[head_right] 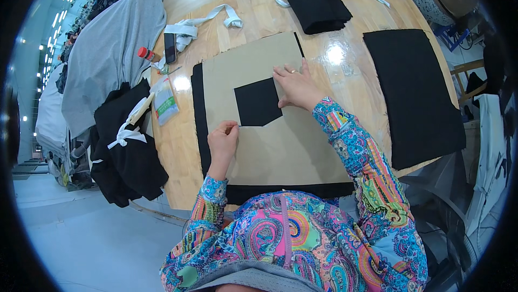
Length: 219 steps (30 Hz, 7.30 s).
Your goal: The person uses a cardboard template and a marking tool to trace shapes onto stacked black fabric pieces. They repeatedly position the template, trace the outline, remove the template, and move the marked fabric to a separate pile.
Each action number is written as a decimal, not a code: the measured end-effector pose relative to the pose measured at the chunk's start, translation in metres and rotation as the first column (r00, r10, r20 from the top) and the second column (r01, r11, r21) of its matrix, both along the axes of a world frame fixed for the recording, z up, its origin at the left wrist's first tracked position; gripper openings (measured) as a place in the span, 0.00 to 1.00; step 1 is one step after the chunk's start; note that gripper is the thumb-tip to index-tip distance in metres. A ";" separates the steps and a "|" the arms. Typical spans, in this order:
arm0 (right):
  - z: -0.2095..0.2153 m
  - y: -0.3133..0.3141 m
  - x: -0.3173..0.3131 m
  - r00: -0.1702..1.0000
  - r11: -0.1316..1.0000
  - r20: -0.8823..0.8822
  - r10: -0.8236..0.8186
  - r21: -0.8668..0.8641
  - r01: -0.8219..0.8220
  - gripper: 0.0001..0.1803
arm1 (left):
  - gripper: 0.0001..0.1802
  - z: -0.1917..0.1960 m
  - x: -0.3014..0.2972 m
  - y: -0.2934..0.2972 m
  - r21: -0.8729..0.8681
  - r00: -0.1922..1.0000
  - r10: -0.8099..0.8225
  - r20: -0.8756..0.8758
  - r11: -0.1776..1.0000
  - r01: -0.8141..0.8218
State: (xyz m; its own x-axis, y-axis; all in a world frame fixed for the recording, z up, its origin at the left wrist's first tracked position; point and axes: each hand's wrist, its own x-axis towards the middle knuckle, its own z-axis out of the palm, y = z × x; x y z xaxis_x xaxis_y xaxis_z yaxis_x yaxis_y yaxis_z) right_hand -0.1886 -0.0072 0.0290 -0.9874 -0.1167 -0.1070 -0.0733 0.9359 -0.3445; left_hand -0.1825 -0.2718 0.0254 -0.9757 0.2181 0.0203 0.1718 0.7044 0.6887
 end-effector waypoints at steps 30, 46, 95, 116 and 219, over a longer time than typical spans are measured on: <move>0.012 0.003 -0.001 0.987 0.992 0.135 0.086 0.081 -0.097 0.62 | 0.05 -0.012 0.018 0.082 0.237 0.965 -0.259 -0.044 0.935 0.262; 0.007 0.006 -0.004 0.987 0.995 0.144 0.072 0.057 -0.081 0.63 | 0.07 0.000 0.019 0.038 0.085 0.980 -0.192 0.046 0.979 0.188; 0.004 0.007 -0.002 0.989 0.997 0.131 0.064 0.034 -0.069 0.62 | 0.09 -0.020 -0.069 0.125 0.093 0.973 -0.142 -0.182 0.983 0.161; 0.002 0.008 -0.003 0.989 0.996 0.122 0.080 0.038 -0.085 0.64 | 0.05 -0.005 0.008 0.083 0.099 0.894 -0.426 -0.142 0.892 0.441; 0.087 -0.036 0.145 0.774 0.929 -0.612 0.162 -0.170 -0.329 0.08 | 0.15 0.053 0.080 -0.010 0.192 0.720 -0.156 -0.677 0.906 0.376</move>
State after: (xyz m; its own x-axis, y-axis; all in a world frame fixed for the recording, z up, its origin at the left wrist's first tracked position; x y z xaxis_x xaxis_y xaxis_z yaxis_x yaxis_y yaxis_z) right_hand -0.0439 -0.0429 0.1157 -0.7840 -0.3043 0.5410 -0.5509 0.7428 -0.3805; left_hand -0.1030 -0.2816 0.0783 -0.6083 0.3415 0.7165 0.7905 0.3412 0.5086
